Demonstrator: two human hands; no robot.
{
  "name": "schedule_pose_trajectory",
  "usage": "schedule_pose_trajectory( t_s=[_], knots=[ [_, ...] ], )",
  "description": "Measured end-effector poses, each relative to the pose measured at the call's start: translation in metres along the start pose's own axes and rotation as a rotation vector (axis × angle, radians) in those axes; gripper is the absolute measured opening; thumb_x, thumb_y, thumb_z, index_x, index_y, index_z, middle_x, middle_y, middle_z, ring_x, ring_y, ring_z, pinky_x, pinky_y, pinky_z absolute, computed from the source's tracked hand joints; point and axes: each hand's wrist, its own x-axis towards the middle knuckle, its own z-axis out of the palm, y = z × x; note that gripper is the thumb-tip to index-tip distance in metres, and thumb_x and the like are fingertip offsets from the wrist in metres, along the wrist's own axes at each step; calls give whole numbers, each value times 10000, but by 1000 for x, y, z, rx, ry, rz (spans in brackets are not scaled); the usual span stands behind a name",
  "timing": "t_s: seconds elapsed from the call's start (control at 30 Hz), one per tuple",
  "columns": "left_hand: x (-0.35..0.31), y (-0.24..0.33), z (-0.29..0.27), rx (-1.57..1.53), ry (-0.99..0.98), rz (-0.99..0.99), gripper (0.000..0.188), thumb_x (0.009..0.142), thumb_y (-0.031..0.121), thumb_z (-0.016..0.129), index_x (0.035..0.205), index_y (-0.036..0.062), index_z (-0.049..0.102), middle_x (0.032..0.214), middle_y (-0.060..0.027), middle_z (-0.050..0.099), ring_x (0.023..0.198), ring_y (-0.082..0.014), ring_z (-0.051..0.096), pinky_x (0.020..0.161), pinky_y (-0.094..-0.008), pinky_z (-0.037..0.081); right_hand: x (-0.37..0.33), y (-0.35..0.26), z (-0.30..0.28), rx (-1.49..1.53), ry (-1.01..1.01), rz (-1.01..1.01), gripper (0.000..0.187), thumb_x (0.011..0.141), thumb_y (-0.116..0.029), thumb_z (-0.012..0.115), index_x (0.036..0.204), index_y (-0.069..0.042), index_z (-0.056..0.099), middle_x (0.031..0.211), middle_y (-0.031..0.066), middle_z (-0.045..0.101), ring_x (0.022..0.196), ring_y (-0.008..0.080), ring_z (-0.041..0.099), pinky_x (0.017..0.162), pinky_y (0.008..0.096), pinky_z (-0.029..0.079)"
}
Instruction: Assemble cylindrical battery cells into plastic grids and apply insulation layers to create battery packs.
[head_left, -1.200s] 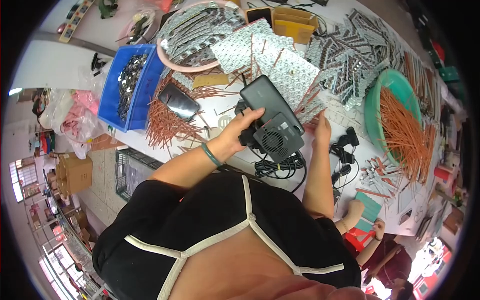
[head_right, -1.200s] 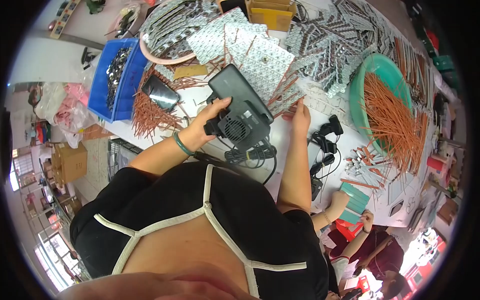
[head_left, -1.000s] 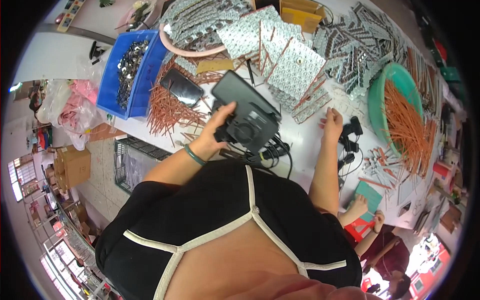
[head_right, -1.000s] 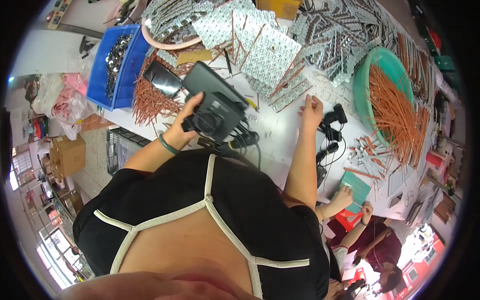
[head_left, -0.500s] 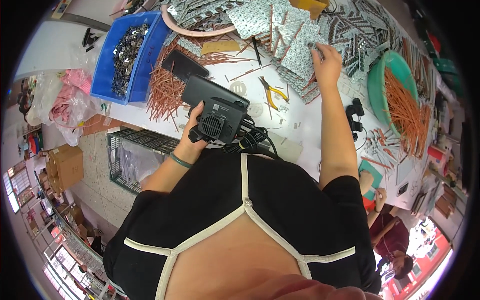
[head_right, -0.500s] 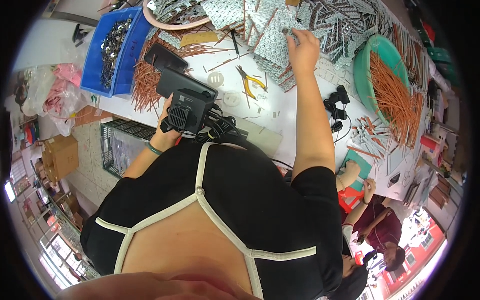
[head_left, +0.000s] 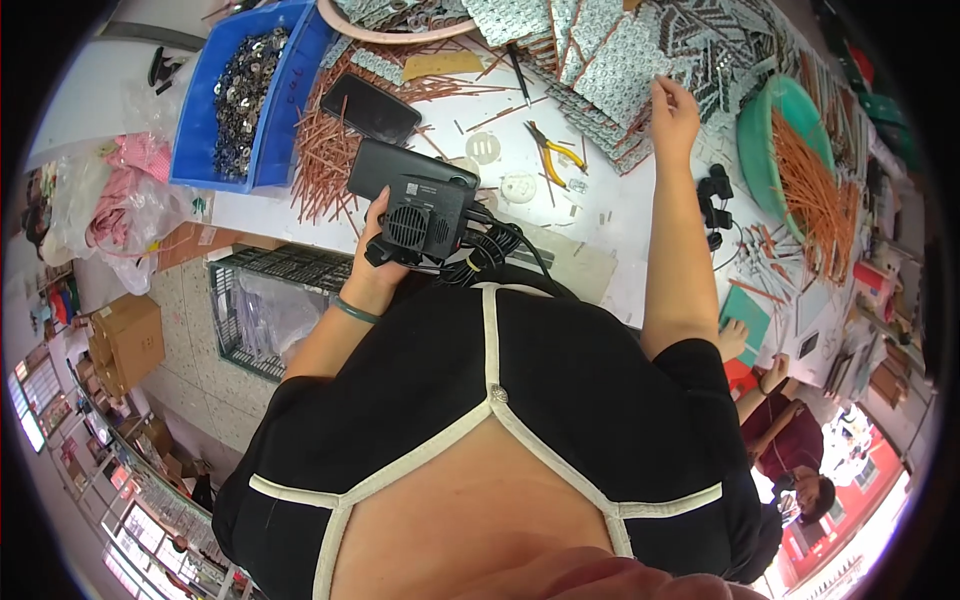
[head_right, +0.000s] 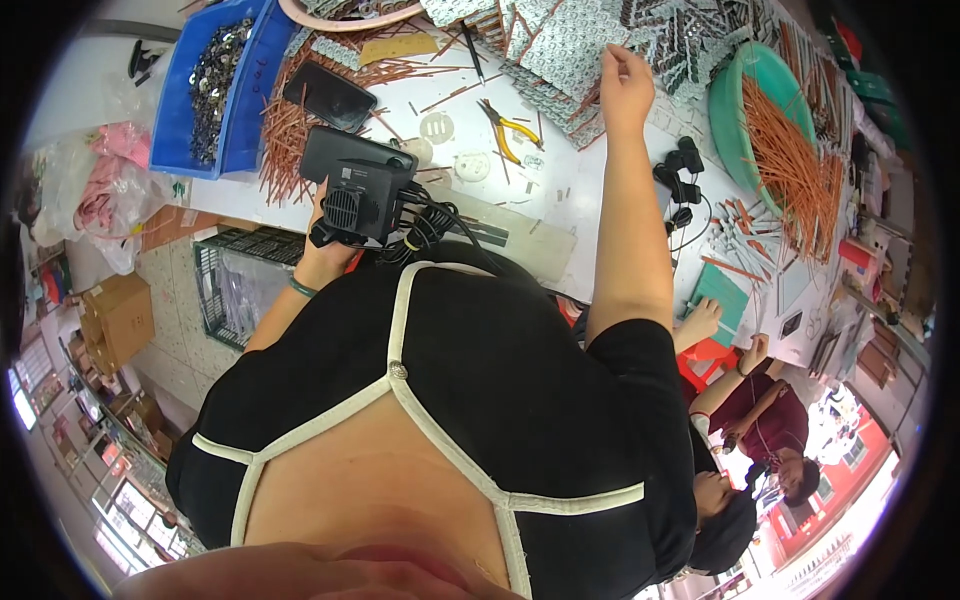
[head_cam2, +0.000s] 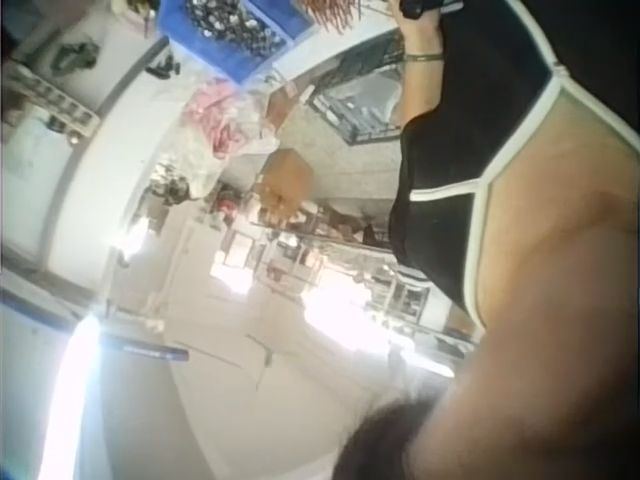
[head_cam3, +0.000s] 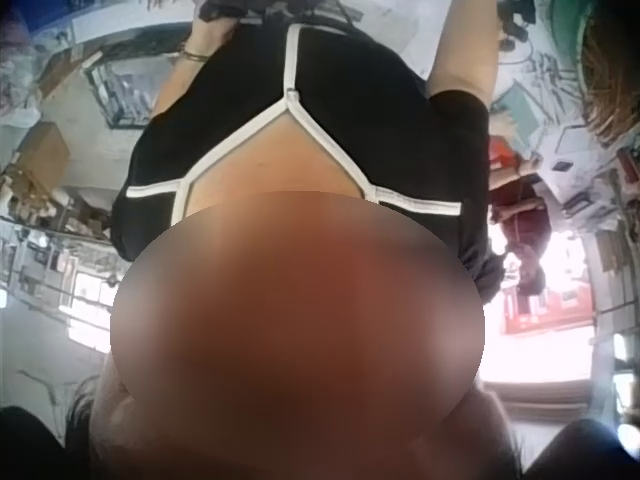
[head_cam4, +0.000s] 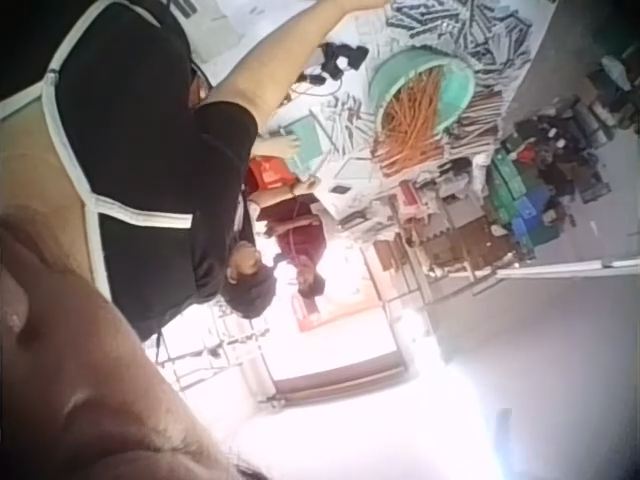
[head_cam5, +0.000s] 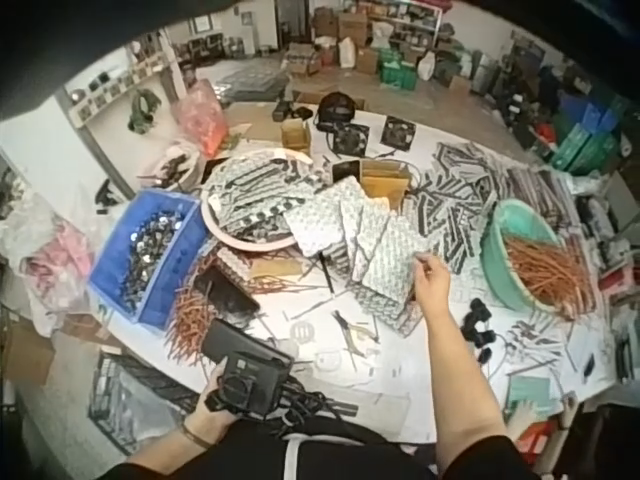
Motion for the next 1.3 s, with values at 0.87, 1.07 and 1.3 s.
schedule_pose_trajectory(
  t_s=[0.87, 1.07, 1.3],
  knots=[
    [41, -11, 51, -110, -153, -406, 174, 865, 212, 654, 879, 72, 551, 855, -48, 615, 773, -148, 614, 690, -294, 512, -175, -138, -41, 958, -851, 748, 521, 954, -363, 477, 1354, -40, 398, 1265, 106, 516, 1077, 174, 537, 892, 306, 457],
    [43, -41, 109, 82, -425, -567, 202, 868, 201, 648, 961, 34, 583, 883, -41, 637, 785, -137, 620, 695, -270, 514, -209, -136, -98, 1161, -515, 869, 764, 836, -456, 626, 1415, -63, 320, 1299, 87, 489, 1121, 183, 515, 848, 284, 453],
    [43, -102, 185, 569, -748, -661, 247, 856, 221, 655, 966, 3, 616, 895, -69, 659, 763, -146, 636, 666, -278, 525, -278, -89, -136, 1218, -33, 909, 665, 867, -448, 587, 1368, -57, 388, 1267, 105, 525, 1111, 231, 539, 894, 397, 475]
  ],
)
